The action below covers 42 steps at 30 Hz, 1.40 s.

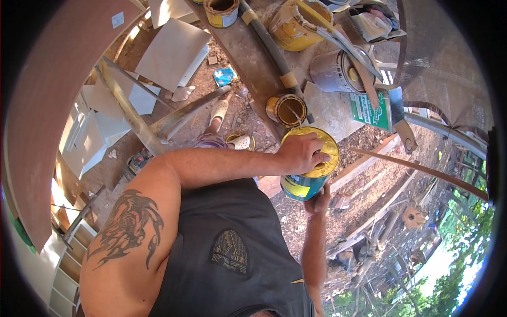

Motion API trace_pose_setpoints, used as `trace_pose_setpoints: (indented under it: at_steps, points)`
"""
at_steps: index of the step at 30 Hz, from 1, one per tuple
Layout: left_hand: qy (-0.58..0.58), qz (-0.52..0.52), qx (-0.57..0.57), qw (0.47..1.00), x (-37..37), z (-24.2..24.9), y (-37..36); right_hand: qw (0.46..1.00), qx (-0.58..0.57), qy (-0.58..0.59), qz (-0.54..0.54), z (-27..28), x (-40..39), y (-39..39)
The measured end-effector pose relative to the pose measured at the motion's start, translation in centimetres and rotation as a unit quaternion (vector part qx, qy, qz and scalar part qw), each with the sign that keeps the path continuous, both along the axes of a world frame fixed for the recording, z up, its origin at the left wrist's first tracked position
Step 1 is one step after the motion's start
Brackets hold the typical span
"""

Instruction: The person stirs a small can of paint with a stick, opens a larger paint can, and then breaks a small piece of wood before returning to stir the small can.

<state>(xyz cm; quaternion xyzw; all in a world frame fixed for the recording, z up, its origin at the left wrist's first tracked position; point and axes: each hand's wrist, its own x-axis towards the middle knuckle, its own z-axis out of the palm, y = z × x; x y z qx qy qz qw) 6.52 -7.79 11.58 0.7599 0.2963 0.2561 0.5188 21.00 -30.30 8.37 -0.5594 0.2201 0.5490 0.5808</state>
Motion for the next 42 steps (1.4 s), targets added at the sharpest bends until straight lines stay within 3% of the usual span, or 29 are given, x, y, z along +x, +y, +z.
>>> trace_pose_setpoints:
  at_steps: [19,30,36,39,42]
  points:
    - [-0.009,-0.013,0.022,1.000,-0.2,1.5,-0.3,0.999,0.016,0.007,-0.038,-0.5,-0.5,0.4]
    - [0.006,-0.130,0.201,0.971,1.8,7.4,-0.7,0.991,0.095,-0.061,-0.072,-0.3,-4.5,5.2]
    - [0.078,-0.206,0.221,0.950,2.4,14.7,1.8,0.968,0.239,-0.056,-0.052,2.9,-4.6,6.2]
    - [0.105,-0.247,0.314,0.911,1.0,20.0,5.0,0.951,0.303,-0.058,-0.035,6.1,-4.1,7.9]
    - [0.165,-0.213,0.331,0.904,-1.3,25.8,7.9,0.945,0.323,-0.054,0.011,8.4,-3.0,9.8]
